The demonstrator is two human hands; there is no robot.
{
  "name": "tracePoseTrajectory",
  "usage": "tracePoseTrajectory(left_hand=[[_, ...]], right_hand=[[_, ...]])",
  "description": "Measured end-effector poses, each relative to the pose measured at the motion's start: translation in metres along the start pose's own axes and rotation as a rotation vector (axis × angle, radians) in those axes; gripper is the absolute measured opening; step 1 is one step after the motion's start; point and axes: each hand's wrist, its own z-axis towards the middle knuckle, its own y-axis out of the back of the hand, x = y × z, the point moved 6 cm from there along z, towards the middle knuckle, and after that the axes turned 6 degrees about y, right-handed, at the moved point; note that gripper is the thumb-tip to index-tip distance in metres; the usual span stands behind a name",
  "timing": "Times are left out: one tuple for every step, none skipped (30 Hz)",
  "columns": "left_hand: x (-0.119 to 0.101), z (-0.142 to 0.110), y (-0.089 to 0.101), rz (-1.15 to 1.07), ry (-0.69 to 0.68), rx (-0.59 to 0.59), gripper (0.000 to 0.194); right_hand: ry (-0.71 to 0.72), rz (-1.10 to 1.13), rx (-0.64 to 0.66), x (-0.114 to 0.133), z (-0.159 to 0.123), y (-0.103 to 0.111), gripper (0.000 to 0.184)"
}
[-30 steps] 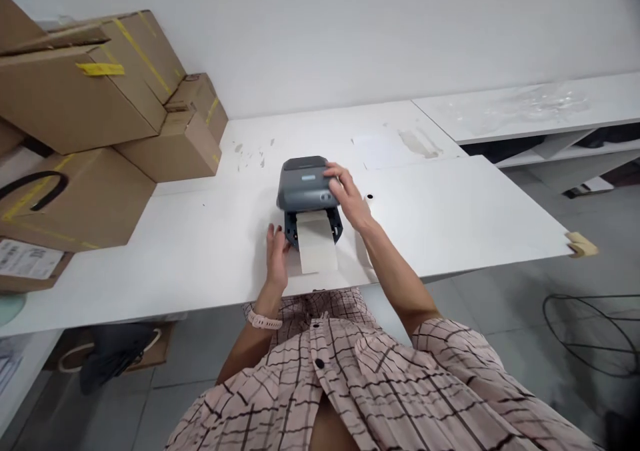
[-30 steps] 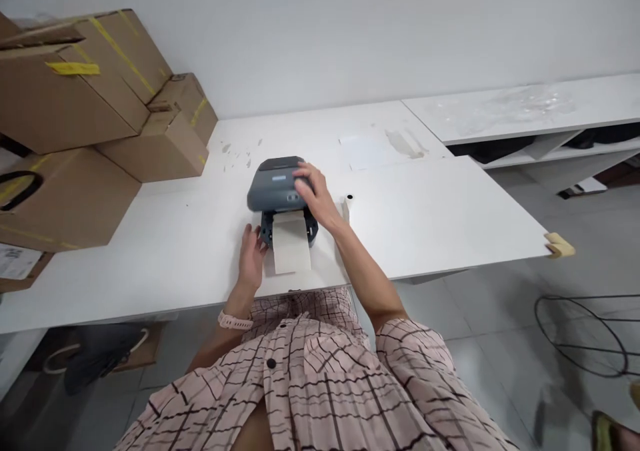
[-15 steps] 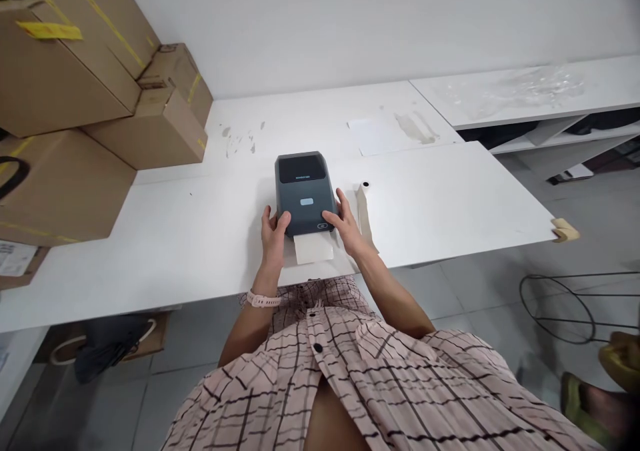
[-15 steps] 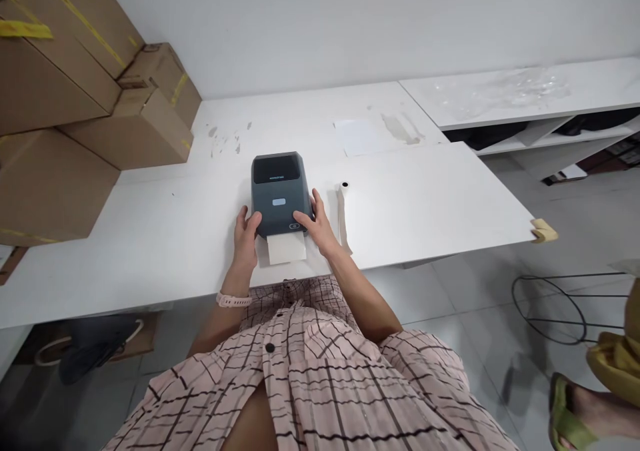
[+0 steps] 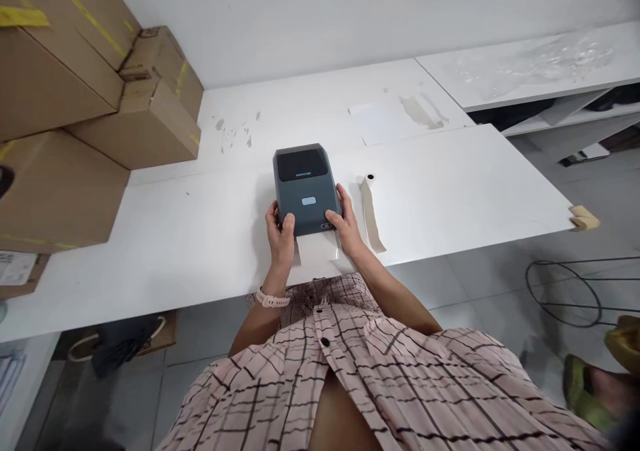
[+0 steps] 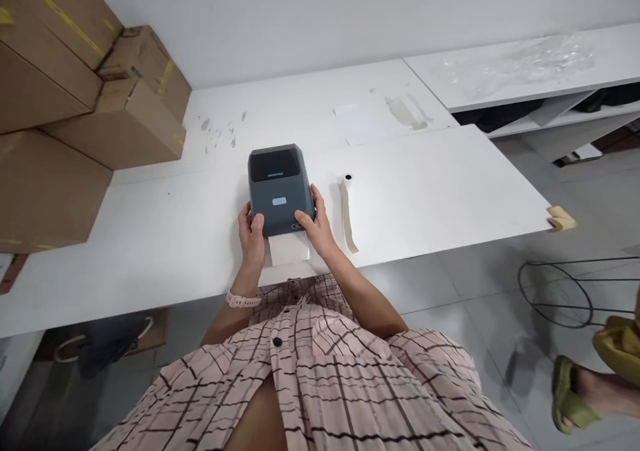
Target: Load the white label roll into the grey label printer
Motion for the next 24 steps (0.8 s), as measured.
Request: tracePoseTrajectory(left_hand=[[-0.002,-0.001,0.002,0.006,0.016,0.002,0.082],[-0.004,-0.004,0.005,0.023,0.022,-0.012,0.081],[-0.007,-0.01,0.01,0.054,0.009,-0.049,0.078],[-0.01,-0.019,0.017,0.091,-0.02,-0.112,0.073],[-0.013,-0.029,0.024,0.131,-0.056,-0.189,0.066],[-0.014,-0.04,0.03,0.168,-0.084,-0.263,0.059],[-0.012,-0.051,0.034,0.187,-0.072,-0.308,0.052],[-0.005,-0.058,0.033,0.2,-0.011,-0.271,0.047],[0.003,-0.063,0.028,0.211,0.075,-0.175,0.044],[0.01,-0.067,0.021,0.225,0.16,-0.047,0.043],[0.016,-0.069,0.014,0.25,0.22,0.083,0.042],[0.018,-0.07,0.009,0.285,0.241,0.183,0.04],[0.018,-0.07,0.006,0.328,0.229,0.243,0.039],[0.015,-0.069,0.005,0.369,0.197,0.271,0.038],[0.012,-0.067,0.006,0.399,0.163,0.279,0.036],[0.01,-0.066,0.007,0.415,0.139,0.286,0.035],[0.01,-0.066,0.007,0.419,0.132,0.301,0.035],[0.011,-0.066,0.009,0.414,0.134,0.316,0.035],[0.012,-0.067,0.01,0.404,0.141,0.324,0.035],[0.014,-0.067,0.012,0.393,0.149,0.325,0.035],[0.016,-0.067,0.015,0.382,0.158,0.313,0.034],[0.018,-0.067,0.02,0.374,0.165,0.277,0.032],[0.018,-0.065,0.025,0.368,0.165,0.214,0.03],[0.015,-0.062,0.032,0.366,0.152,0.129,0.03]], right_hand=[[-0.003,0.026,-0.012,0.0,0.0,0.001,0.098],[-0.007,0.04,-0.02,-0.001,0.0,0.001,0.098],[-0.008,0.044,-0.025,-0.001,0.001,0.002,0.098],[-0.007,0.043,-0.027,-0.001,0.001,0.003,0.099],[-0.006,0.042,-0.026,-0.002,0.001,0.003,0.1],[-0.004,0.041,-0.025,-0.004,0.002,0.003,0.1],[-0.001,0.039,-0.026,-0.006,0.003,0.003,0.1],[0.006,0.032,-0.03,-0.008,0.003,0.004,0.1],[0.017,0.021,-0.035,-0.01,0.004,0.004,0.099],[0.027,0.006,-0.039,-0.012,0.004,0.004,0.099],[0.035,-0.009,-0.036,-0.013,0.004,0.004,0.099],[0.044,-0.028,-0.032,-0.013,0.003,0.003,0.099],[0.059,-0.06,-0.037,-0.01,0.002,0.002,0.097],[0.09,-0.118,-0.054,-0.005,0.001,0.003,0.094],[0.144,-0.207,-0.079,0.005,0.0,0.003,0.089],[0.223,-0.322,-0.101,0.017,-0.002,0.003,0.082],[0.319,-0.452,-0.104,0.032,-0.004,0.001,0.076],[0.419,-0.579,-0.082,0.047,-0.006,-0.003,0.07],[0.513,-0.69,-0.031,0.059,-0.007,-0.01,0.067],[0.594,-0.777,0.035,0.069,-0.008,-0.017,0.065],[0.654,-0.845,0.094,0.076,-0.01,-0.025,0.063],[0.696,-0.901,0.138,0.08,-0.01,-0.031,0.061],[0.724,-0.95,0.163,0.082,-0.01,-0.036,0.056],[0.742,-0.99,0.177,0.083,-0.01,-0.041,0.051]])
